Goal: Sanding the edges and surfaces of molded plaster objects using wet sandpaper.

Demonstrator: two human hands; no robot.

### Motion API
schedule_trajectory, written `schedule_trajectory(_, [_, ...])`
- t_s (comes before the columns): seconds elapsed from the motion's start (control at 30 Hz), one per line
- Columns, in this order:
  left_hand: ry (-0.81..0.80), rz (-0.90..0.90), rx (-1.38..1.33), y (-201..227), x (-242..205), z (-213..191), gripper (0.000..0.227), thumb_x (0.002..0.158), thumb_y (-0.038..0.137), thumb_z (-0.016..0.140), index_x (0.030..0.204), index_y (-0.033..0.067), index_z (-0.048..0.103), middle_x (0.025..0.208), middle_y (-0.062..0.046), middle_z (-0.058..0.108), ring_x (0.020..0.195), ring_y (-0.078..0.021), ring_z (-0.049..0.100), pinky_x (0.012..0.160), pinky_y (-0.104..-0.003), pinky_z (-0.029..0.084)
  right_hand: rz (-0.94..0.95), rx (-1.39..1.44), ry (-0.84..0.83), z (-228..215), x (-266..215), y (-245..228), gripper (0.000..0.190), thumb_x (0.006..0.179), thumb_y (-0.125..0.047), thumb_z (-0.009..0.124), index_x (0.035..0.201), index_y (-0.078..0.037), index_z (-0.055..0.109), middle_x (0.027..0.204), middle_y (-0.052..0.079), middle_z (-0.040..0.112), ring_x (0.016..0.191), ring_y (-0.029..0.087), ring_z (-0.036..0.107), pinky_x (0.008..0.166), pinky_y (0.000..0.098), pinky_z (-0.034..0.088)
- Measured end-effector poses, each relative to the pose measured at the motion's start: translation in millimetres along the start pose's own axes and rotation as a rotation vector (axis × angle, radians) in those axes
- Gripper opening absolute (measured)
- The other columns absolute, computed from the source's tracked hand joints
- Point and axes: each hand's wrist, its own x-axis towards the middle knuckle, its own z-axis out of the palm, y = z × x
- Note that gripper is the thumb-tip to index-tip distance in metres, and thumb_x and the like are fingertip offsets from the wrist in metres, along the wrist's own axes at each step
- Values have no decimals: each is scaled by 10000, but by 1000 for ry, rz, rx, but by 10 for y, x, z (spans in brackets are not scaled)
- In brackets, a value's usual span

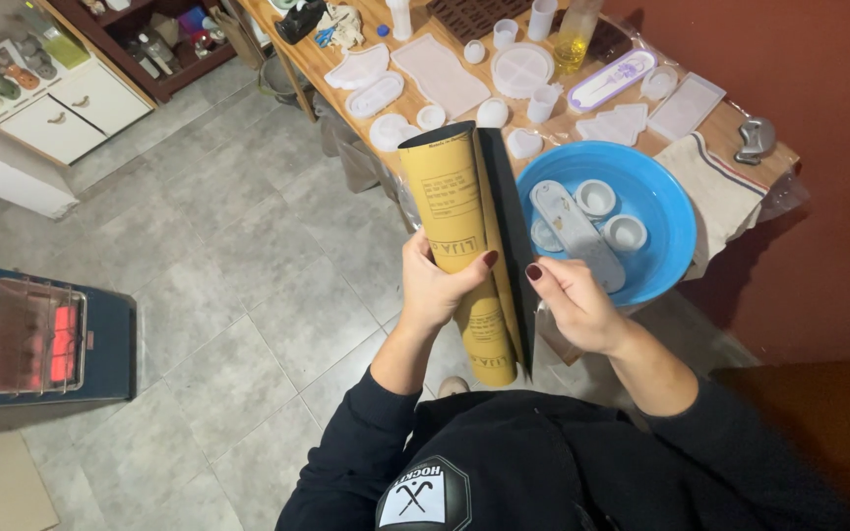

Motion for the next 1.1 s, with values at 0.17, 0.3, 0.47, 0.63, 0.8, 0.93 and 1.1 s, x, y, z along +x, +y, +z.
schedule_trajectory(0.17, [14,-22,-28,-160,-14,-85,413,852,38,751,1234,-44,618,1110,-110,725,970,-172,702,901,-332,586,33,-44,111,64,53,-409,151,1014,-64,595,884,11,582,610,-7,432,573,45,365,478,282,314])
schedule_trajectory(0.3, [120,66,97,-9,3,79,694,785,40,701,1415,19,412,1182,-81,635,1055,-163,646,935,-316,553,9,-286,264,182,81,-727,130,949,-46,646,1052,30,668,552,66,513,484,40,448,446,269,372])
schedule_trajectory(0.47, [123,49,133,-94,-2,54,746,768,14,745,1406,30,359,1137,-75,609,1013,-174,637,889,-335,559,-193,-453,332,146,-23,-438,273,954,-42,636,1214,36,665,693,141,618,605,54,592,525,284,449])
schedule_trajectory(0.63, [-33,-286,-325,-217,-15,-247,574,824,9,715,1344,-12,472,1083,-116,652,933,-213,678,820,-378,582,166,260,274,-189,-150,177,156,1055,-17,612,1135,101,676,844,55,639,768,79,506,635,267,380])
schedule_trajectory(0.8, [-235,-420,-489,-432,39,-46,543,829,12,713,1330,-9,505,1130,-102,651,1008,-203,675,882,-360,567,272,667,328,-409,-346,230,297,994,-30,555,1249,67,671,1167,98,728,1009,138,680,908,288,525])
schedule_trajectory(0.93, [-359,-430,-394,-886,8,327,559,844,-4,709,1362,-5,498,1176,-103,650,1062,-202,665,931,-355,555,381,618,471,-552,-667,245,301,978,-59,581,1241,64,660,1149,67,726,1008,122,679,907,274,533])
schedule_trajectory(1.1, [-375,-336,-215,-1205,16,792,684,890,10,697,1483,28,356,1291,-114,621,1146,-204,656,980,-367,548,353,140,652,-526,-1239,105,329,1053,-192,573,1273,31,675,1044,0,722,924,60,610,853,231,517])
